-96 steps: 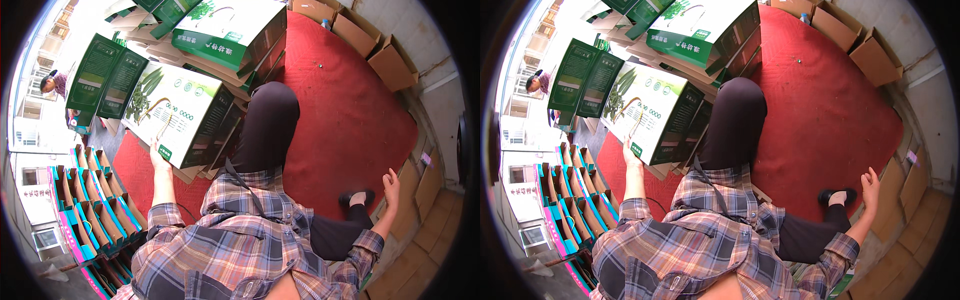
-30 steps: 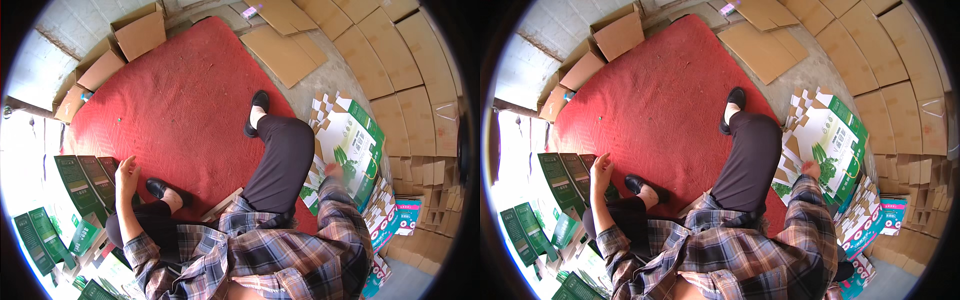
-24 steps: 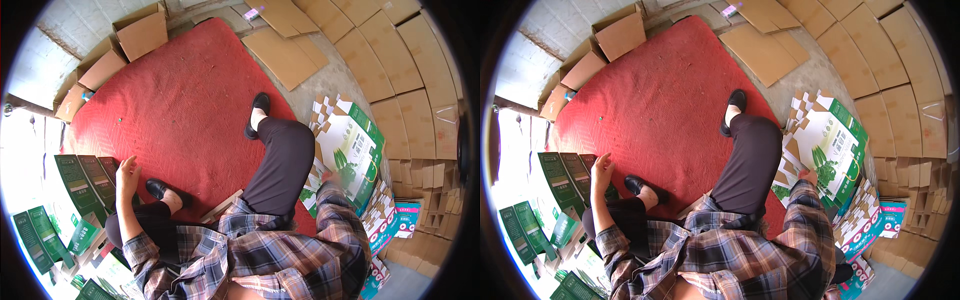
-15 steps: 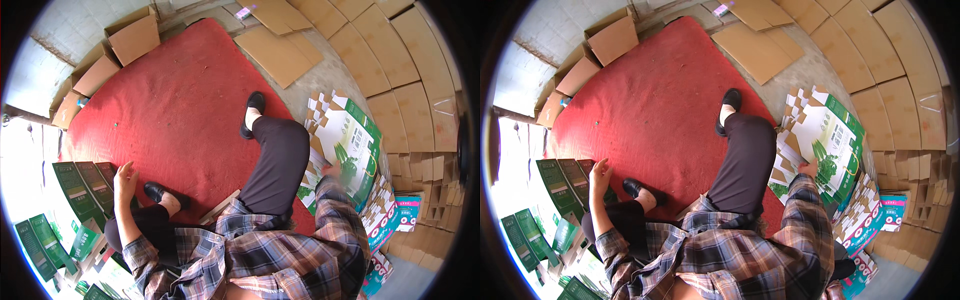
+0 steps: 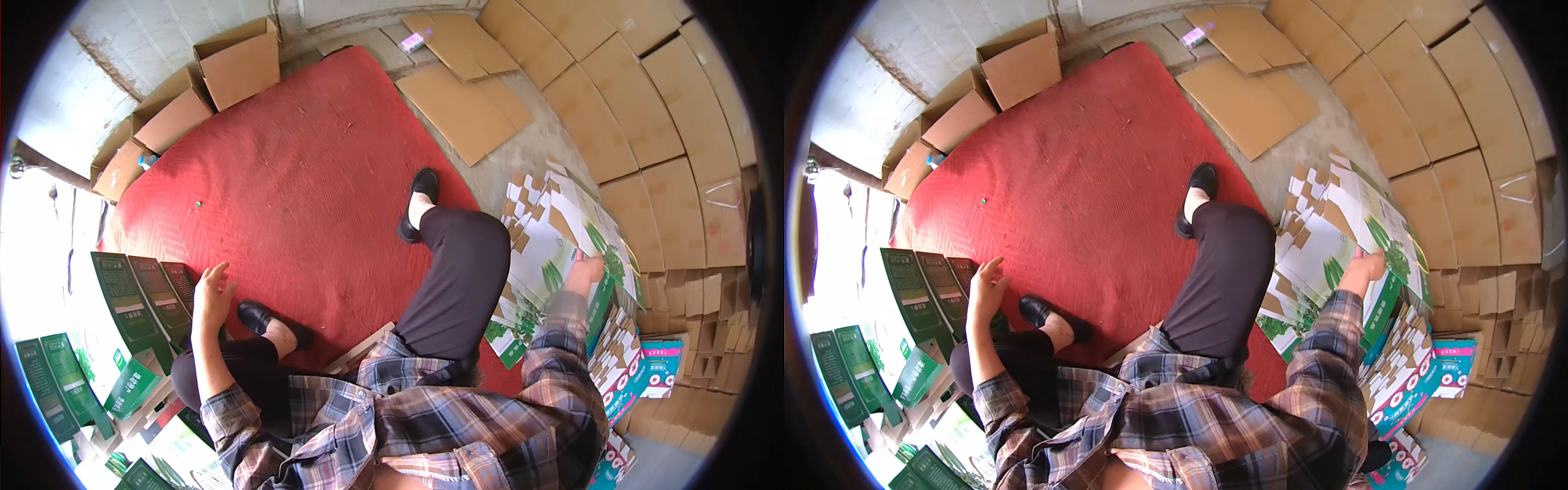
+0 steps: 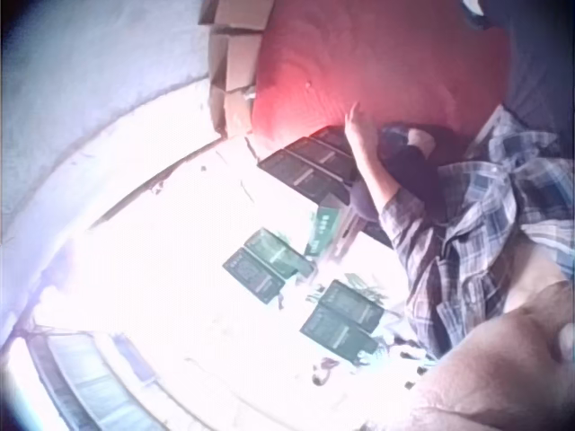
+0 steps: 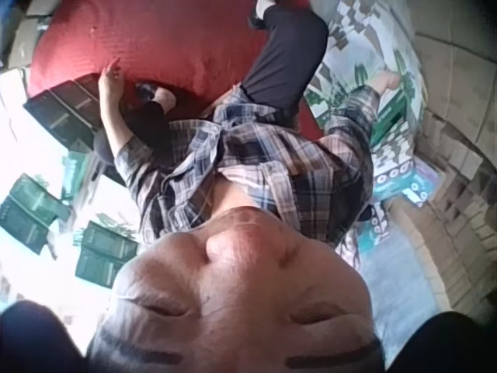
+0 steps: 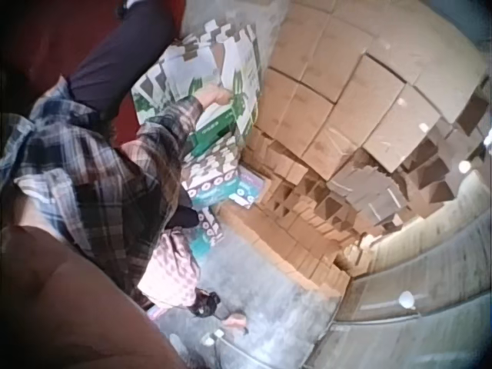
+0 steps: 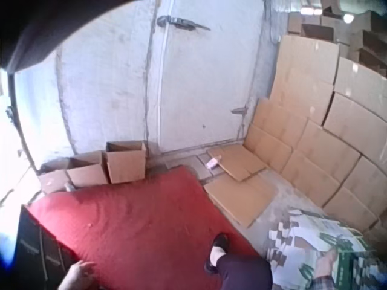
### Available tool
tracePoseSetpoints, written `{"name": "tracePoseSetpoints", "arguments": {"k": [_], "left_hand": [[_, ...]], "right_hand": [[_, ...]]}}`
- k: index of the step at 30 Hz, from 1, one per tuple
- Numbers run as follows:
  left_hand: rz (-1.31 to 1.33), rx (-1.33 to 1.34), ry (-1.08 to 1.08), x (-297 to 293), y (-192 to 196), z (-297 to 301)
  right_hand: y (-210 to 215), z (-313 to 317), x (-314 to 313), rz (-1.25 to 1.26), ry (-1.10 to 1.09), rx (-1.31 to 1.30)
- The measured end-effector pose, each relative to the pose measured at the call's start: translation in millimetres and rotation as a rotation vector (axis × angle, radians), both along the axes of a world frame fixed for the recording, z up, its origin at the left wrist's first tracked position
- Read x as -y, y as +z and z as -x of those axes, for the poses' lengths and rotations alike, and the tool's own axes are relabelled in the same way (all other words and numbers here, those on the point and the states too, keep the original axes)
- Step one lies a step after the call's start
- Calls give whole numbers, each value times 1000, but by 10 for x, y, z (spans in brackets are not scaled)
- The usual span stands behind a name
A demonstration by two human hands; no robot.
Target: The person folds flat cardboard templates into boxes by hand, tucking in the bottom flaps and folding the top edges inward, and stacks the assembled boxes onto a pile.
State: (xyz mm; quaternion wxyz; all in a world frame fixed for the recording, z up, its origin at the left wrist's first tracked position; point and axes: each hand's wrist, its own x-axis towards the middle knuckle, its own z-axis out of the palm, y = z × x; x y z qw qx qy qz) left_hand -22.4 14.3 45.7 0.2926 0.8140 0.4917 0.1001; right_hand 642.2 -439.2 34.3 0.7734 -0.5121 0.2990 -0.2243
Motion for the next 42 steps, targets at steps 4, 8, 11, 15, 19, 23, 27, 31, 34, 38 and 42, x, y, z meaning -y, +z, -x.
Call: {"name": "tracePoseSetpoints", "arguments": {"k": [4, 8, 11, 15, 19, 23, 27, 31, 34, 38, 42], "left_hand": [[-27, 12, 10, 9, 72, 3], [-28, 30, 35, -18, 37, 63], [-25, 70, 85, -14, 35, 89], [6, 179, 194, -70, -46, 110], [-55, 488, 317, -140, 135, 56], [88, 970, 275, -150, 381, 260], [53, 985, 266, -120, 507, 286], [207, 980, 358, -144, 263, 441], [346, 976, 474, -150, 89, 344], [451, 980, 524, -118, -52, 211], [437, 1057, 561, -87, -23, 213]], "right_hand": [[263, 189, -310, -125, 288, 34], [586, 364, -876, -150, 647, 28], [832, 584, -1399, -130, 943, -10], [1144, 1106, -2072, -79, 1318, -89], [1104, 1188, -2642, -131, 1785, -189], [962, 1429, -3260, -220, 2109, -167], [694, 1405, -3598, 49, 2089, -339], [744, 1588, -3718, 220, 2065, -384], [492, 1610, -3788, 402, 1913, -390], [352, 1776, -3831, 598, 1839, -375], [626, 2218, -3904, 745, 1952, -74]]}}
